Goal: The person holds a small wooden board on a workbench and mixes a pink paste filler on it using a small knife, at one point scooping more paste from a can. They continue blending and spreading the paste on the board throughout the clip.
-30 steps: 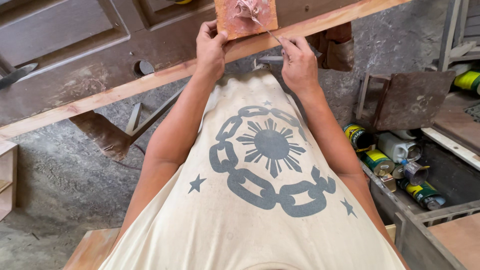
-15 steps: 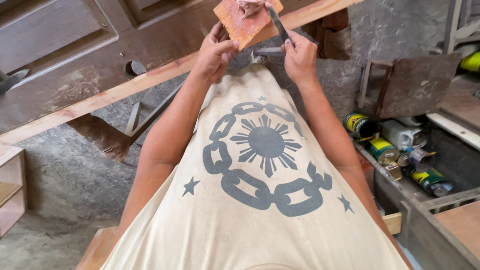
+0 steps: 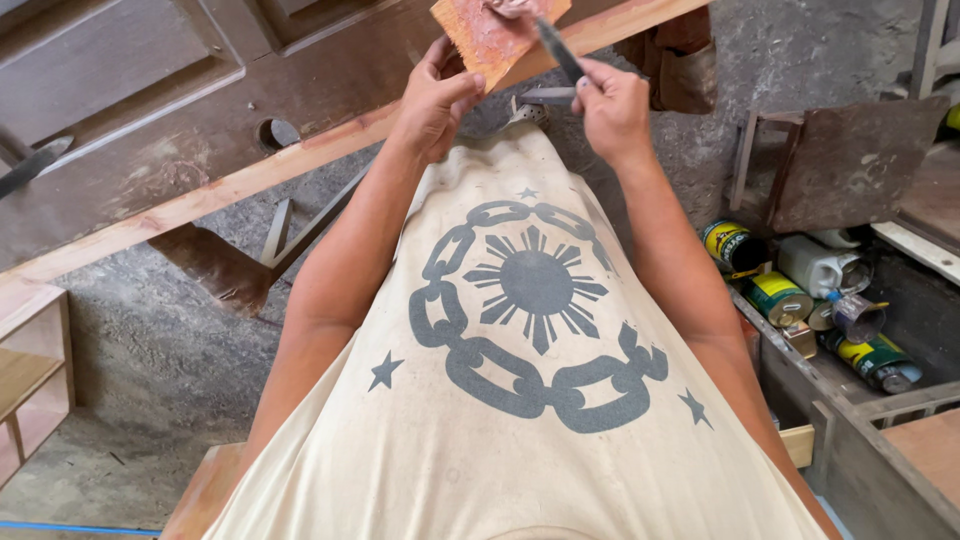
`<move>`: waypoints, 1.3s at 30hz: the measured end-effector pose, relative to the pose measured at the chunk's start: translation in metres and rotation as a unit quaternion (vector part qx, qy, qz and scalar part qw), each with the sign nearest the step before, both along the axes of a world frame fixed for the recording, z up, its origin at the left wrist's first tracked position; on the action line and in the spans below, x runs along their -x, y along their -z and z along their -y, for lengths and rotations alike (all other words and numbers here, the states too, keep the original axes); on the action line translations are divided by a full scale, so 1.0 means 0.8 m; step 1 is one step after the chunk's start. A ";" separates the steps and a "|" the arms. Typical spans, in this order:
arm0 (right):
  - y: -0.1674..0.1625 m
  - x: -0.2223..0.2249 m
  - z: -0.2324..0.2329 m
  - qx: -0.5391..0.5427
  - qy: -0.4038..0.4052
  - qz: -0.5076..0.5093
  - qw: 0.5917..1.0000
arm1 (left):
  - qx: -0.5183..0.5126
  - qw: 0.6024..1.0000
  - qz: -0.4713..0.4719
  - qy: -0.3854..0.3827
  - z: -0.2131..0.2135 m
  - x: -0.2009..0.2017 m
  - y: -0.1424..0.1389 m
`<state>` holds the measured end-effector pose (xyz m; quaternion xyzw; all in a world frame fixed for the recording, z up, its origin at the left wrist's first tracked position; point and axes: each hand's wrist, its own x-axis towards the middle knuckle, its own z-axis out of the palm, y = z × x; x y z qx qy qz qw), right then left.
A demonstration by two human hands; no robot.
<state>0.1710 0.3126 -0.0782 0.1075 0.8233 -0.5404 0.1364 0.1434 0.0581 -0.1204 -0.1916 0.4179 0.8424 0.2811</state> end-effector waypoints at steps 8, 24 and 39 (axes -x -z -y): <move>-0.026 -0.014 0.046 -0.040 -0.055 -0.108 0.992 | 0.008 1.000 -0.011 -0.010 -0.003 0.008 0.001; -0.064 0.029 0.009 -0.151 -0.132 -0.162 0.966 | -0.039 0.999 -0.002 -0.003 0.013 0.004 -0.001; -0.071 0.027 0.026 -0.187 -0.114 -0.192 0.957 | -0.058 0.998 -0.018 -0.011 0.023 0.011 -0.022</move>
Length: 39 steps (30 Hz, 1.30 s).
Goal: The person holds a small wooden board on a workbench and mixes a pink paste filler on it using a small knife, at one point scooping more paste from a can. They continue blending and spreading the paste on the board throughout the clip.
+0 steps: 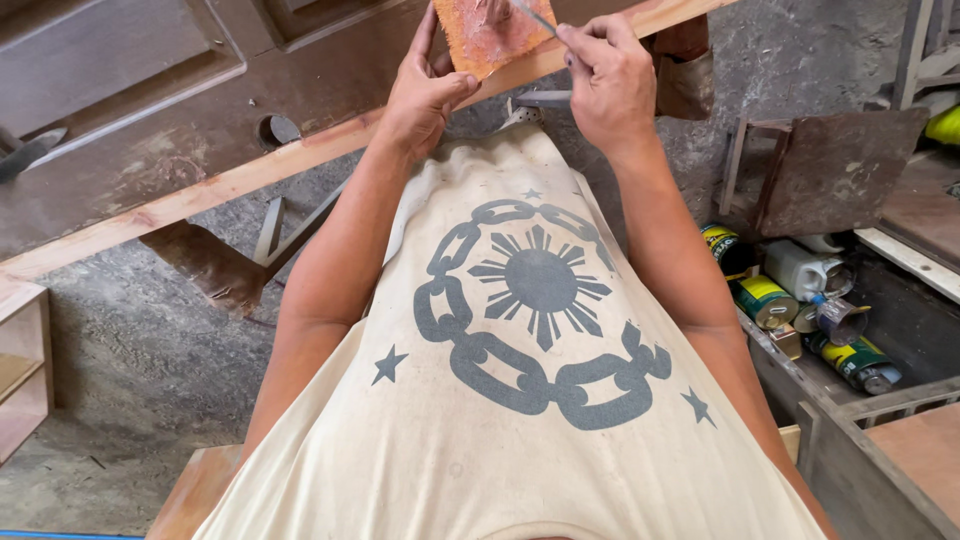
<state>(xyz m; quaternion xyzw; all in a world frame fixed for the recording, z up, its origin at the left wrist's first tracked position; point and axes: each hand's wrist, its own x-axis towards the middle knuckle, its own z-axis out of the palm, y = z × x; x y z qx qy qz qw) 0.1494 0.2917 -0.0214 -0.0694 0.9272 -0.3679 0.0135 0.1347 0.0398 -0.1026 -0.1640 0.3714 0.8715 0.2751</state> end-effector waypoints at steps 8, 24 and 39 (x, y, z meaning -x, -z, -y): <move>-0.002 0.001 -0.001 0.085 -0.050 0.051 0.994 | 0.031 0.999 -0.008 -0.002 -0.006 0.002 -0.004; 0.018 -0.002 -0.004 0.075 -0.017 -0.009 0.997 | 0.021 0.999 -0.042 0.003 0.001 0.000 0.003; -0.023 -0.001 -0.005 0.077 -0.036 -0.015 0.996 | 0.015 0.999 -0.035 -0.006 0.002 0.000 -0.004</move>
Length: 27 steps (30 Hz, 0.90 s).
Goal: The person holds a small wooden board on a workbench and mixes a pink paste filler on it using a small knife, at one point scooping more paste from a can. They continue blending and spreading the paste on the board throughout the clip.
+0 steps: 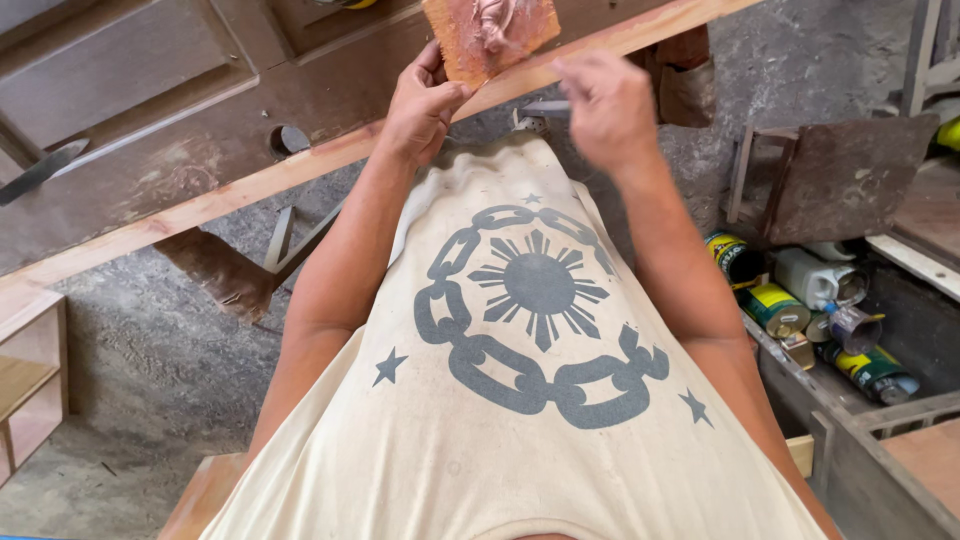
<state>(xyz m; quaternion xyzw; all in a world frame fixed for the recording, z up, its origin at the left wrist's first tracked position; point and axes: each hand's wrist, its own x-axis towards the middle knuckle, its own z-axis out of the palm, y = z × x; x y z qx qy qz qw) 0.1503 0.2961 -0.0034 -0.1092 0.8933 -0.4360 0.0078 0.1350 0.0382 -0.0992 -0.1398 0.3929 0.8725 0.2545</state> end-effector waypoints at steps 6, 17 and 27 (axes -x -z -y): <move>-0.025 0.010 0.007 -0.069 0.064 -0.042 0.995 | -0.008 1.000 -0.004 0.005 -0.012 0.004 -0.005; -0.016 -0.008 -0.005 -0.085 0.009 -0.058 0.995 | -0.021 1.000 -0.004 -0.012 -0.022 -0.003 0.007; 0.020 -0.026 -0.012 0.084 0.114 0.035 0.989 | -0.019 1.000 0.003 0.009 -0.022 -0.003 -0.029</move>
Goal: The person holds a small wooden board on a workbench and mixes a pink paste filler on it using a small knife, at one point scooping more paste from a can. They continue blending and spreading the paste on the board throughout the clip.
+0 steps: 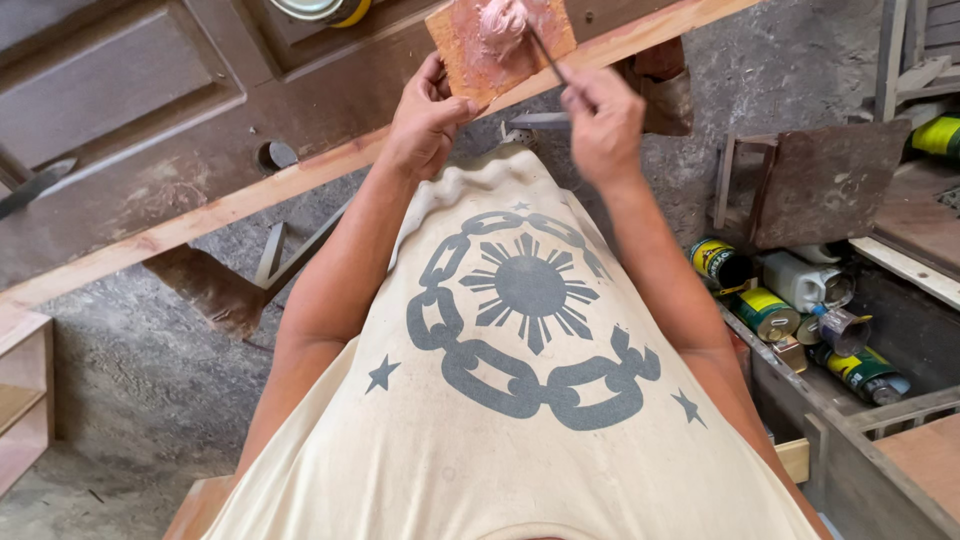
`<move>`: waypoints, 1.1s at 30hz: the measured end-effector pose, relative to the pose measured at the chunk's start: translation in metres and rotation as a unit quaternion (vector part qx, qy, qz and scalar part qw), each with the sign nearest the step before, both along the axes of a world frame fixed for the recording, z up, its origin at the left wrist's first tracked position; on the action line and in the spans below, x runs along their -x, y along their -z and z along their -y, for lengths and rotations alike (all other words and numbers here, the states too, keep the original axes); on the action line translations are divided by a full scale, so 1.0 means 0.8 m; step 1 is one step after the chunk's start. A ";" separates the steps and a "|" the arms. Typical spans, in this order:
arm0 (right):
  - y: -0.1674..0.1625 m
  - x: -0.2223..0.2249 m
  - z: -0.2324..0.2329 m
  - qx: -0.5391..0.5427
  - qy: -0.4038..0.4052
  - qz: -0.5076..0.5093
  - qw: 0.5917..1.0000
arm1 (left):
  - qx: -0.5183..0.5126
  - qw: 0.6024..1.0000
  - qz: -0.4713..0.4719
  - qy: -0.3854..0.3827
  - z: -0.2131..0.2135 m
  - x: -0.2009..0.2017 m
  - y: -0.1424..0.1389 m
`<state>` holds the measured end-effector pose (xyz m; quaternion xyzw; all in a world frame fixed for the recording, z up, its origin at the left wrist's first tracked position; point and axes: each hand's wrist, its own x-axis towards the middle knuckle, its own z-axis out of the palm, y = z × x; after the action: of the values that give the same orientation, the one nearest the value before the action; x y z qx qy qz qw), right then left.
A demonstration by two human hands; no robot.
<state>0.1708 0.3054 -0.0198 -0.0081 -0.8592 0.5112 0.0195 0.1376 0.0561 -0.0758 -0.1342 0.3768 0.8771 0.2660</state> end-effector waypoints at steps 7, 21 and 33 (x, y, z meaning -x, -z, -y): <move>-0.013 -0.014 -0.014 0.112 0.067 0.257 0.957 | 0.009 1.000 0.023 0.018 0.002 -0.005 0.001; -0.040 -0.009 -0.007 -0.093 -0.071 -0.026 0.993 | 0.026 0.999 -0.003 0.024 -0.003 -0.006 0.011; 0.017 -0.033 0.016 0.067 -0.029 0.060 0.996 | 0.056 0.998 -0.012 0.000 0.017 -0.029 0.018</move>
<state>0.1974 0.2930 -0.0336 -0.0152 -0.8227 0.5662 -0.0475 0.1604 0.0422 -0.0902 -0.1385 0.4283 0.8563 0.2534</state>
